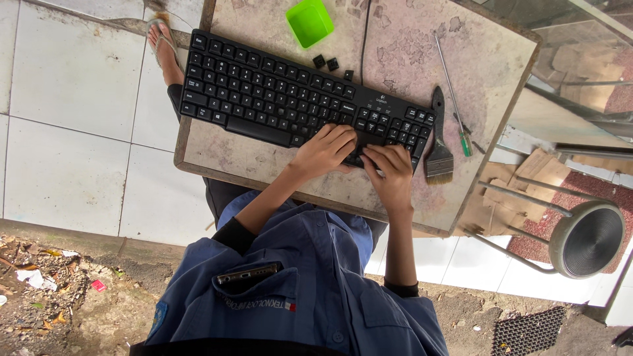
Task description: The person removes several keycaps from a black keyboard, cleans the underside of each keycap with a brush, and then presses the keycaps back into place. The person also uses a screwdriver to pry up a keycap.
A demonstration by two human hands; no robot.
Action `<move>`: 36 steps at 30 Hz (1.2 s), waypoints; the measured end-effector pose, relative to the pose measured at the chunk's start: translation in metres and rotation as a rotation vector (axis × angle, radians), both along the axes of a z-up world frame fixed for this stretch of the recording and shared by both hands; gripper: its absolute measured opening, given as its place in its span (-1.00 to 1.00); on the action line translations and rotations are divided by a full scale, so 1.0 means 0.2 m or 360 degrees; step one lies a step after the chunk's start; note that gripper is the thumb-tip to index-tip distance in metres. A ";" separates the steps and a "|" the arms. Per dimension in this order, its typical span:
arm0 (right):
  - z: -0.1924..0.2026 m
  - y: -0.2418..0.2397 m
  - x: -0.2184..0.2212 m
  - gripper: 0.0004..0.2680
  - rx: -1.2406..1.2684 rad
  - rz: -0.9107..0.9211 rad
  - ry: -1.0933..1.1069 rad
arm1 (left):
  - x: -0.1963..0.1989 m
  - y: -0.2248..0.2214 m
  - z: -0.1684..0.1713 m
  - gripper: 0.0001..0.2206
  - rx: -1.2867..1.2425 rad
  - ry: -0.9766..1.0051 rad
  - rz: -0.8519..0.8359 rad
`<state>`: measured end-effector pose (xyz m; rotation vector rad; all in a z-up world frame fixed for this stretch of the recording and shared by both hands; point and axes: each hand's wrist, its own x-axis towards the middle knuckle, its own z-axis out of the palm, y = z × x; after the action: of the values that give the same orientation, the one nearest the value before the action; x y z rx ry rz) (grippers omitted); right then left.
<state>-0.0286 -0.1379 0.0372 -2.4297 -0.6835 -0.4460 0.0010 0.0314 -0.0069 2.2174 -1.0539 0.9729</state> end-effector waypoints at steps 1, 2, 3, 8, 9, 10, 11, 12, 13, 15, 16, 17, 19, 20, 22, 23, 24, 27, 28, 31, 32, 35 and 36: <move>0.01 0.00 0.01 -0.87 0.0000 0.0003 0.0001 | 0.00 0.00 -0.01 -0.74 0.0000 0.0001 0.0003; 0.02 0.00 0.01 -0.88 0.0008 0.0027 -0.0019 | 0.00 0.00 -0.03 -0.74 0.0004 0.0012 -0.0010; 0.02 0.00 0.02 -0.90 0.0017 0.0050 -0.0038 | 0.00 -0.01 -0.04 -0.74 0.0008 0.0023 -0.0024; 0.01 -0.01 0.03 -0.91 -0.0029 0.0093 -0.0084 | 0.00 0.00 -0.03 -0.74 0.0010 0.0024 -0.0018; 0.01 -0.01 0.03 -0.91 -0.0052 0.0100 -0.0097 | 0.00 0.00 -0.03 -0.74 0.0007 0.0026 -0.0024; 0.01 -0.01 0.03 -0.91 -0.0053 0.0100 -0.0096 | 0.00 -0.01 -0.04 -0.74 0.0006 0.0027 -0.0023; 0.01 -0.01 0.03 -0.91 -0.0059 0.0102 -0.0103 | 0.00 -0.01 -0.05 -0.74 0.0009 0.0014 0.0007; 0.01 -0.01 0.03 -0.91 -0.0064 0.0105 -0.0107 | 0.00 -0.02 -0.05 -0.73 0.0013 0.0004 0.0037; 0.01 -0.02 0.03 -0.91 -0.0064 0.0106 -0.0104 | 0.00 -0.03 -0.09 -0.73 0.0014 0.0007 0.0038; -0.01 -0.02 0.03 -0.94 -0.0103 0.0120 -0.0140 | -0.01 -0.04 -0.18 -0.64 0.0069 0.0074 0.0023; -0.02 -0.02 0.03 -0.94 -0.0102 0.0121 -0.0136 | -0.01 -0.03 -0.15 -0.64 0.0071 0.0077 0.0024; -0.03 -0.02 0.03 -0.94 -0.0154 0.0111 -0.0172 | -0.01 -0.03 -0.13 -0.63 0.0112 0.0066 0.0019; -0.06 -0.03 0.02 -0.94 -0.0207 0.0098 -0.0205 | -0.01 -0.03 -0.13 -0.62 0.0153 0.0057 0.0010; -0.07 -0.04 0.03 -0.94 -0.0157 0.0111 -0.0211 | -0.01 -0.03 -0.15 -0.64 0.0163 0.0043 -0.0038; -0.11 -0.06 0.03 -0.94 -0.0107 0.0125 -0.0214 | -0.01 -0.04 -0.17 -0.66 0.0172 0.0031 -0.0084; -0.12 -0.07 0.02 -0.96 -0.0102 0.0137 -0.0204 | -0.01 -0.04 -0.16 -0.68 0.0182 0.0034 -0.0092; -0.14 -0.08 0.02 -0.97 -0.0098 0.0146 -0.0194 | -0.01 -0.04 -0.15 -0.69 0.0191 0.0037 -0.0104; -0.17 -0.09 0.03 -0.97 -0.0100 0.0206 -0.0260 | 0.00 -0.06 -0.19 -0.76 0.0224 0.0004 -0.0113; -0.18 -0.09 0.02 -0.97 -0.0102 0.0202 -0.0258 | 0.00 -0.06 -0.20 -0.76 0.0222 0.0006 -0.0117; -0.19 -0.08 0.02 -0.96 -0.0154 0.0162 -0.0344 | -0.01 -0.07 -0.22 -0.77 0.0238 -0.0078 -0.0078; -0.19 -0.07 0.01 -0.95 -0.0231 0.0147 -0.0397 | -0.01 -0.07 -0.22 -0.77 0.0245 -0.0106 -0.0063; -0.20 -0.06 0.00 -0.95 -0.0305 0.0135 -0.0457 | -0.01 -0.07 -0.18 -0.75 0.0220 -0.0153 -0.0008; -0.20 -0.05 0.01 -0.95 -0.0294 0.0144 -0.0470 | -0.01 -0.06 -0.16 -0.71 0.0196 -0.0175 0.0039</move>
<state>-0.0262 -0.1479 -0.0037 -2.5159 -0.9947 -0.7430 -0.0001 0.0193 -0.0388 2.3028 -1.1667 1.0776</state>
